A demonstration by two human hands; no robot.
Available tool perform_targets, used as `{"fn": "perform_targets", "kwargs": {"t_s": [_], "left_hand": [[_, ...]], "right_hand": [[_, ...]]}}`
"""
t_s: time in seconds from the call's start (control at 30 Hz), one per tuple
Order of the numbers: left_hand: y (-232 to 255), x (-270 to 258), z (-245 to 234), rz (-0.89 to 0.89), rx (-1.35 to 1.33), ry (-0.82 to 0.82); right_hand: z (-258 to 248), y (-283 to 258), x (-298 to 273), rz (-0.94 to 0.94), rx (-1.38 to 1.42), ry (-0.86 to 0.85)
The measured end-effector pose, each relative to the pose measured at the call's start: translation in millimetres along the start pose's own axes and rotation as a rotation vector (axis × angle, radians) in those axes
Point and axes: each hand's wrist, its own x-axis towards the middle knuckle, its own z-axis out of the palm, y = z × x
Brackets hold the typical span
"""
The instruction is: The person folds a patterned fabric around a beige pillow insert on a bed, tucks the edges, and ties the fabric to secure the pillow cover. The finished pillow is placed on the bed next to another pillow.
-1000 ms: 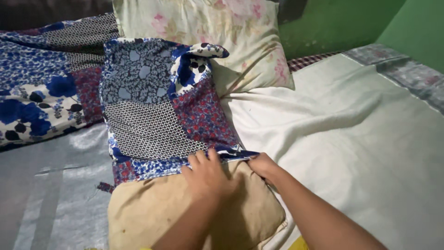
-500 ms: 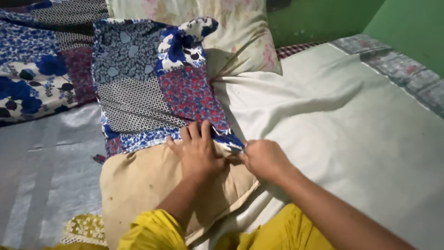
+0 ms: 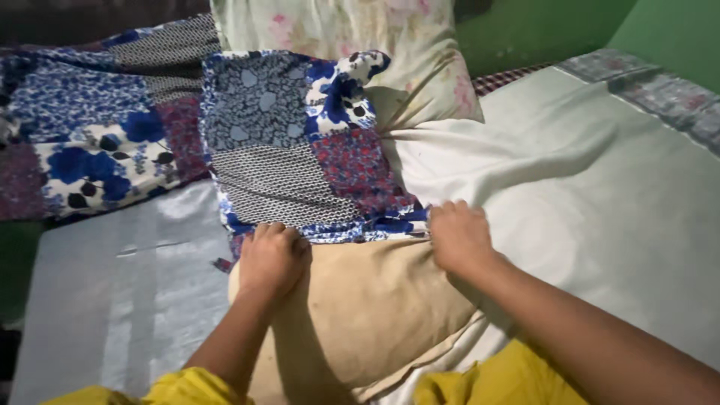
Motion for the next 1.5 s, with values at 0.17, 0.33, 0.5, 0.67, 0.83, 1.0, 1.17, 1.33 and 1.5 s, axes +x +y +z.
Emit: {"fn": "perform_targets", "kwargs": {"t_s": [0.17, 0.33, 0.5, 0.67, 0.83, 1.0, 1.17, 1.33, 1.5], "left_hand": [[-4.7, -6.3, -13.0, -0.095, -0.135, -0.018], [-8.8, -30.1, -51.4, -0.155, -0.038, -0.352], [-1.6, -51.4, -45.1, -0.086, 0.006, -0.414], [-36.1, -71.4, -28.4, -0.063, -0.136, -0.081], [-79.7, -101.3, -20.8, 0.031, 0.204, 0.094], [-76.9, -94.2, -13.0, -0.134, 0.079, 0.178], [-74.3, -88.2, -7.4, -0.452, -0.076, -0.005], [-92.8, -78.7, -9.1, -0.497, 0.071, -0.151], [-104.7, -64.7, -6.0, -0.715, -0.044, -0.154]], "right_hand": [[-16.4, -119.5, -19.9, -0.121, 0.622, -0.273], [10.0, -193.2, -28.3, -0.199, 0.365, -0.063], [19.3, -206.6, -13.6, -0.104, 0.193, -0.705], [-3.8, -204.3, -14.3, 0.006, 0.320, -0.642], [-28.9, -202.8, -38.0, -0.104, 0.197, -0.653], [-40.4, -237.5, -62.6, -0.334, 0.306, -0.517], [-37.2, -267.7, -69.5, -0.250, 0.266, -0.415], [-19.1, -282.9, -63.4, -0.216, 0.179, -0.269], [5.3, -289.8, -49.5, -0.291, 0.092, -0.240]]}}
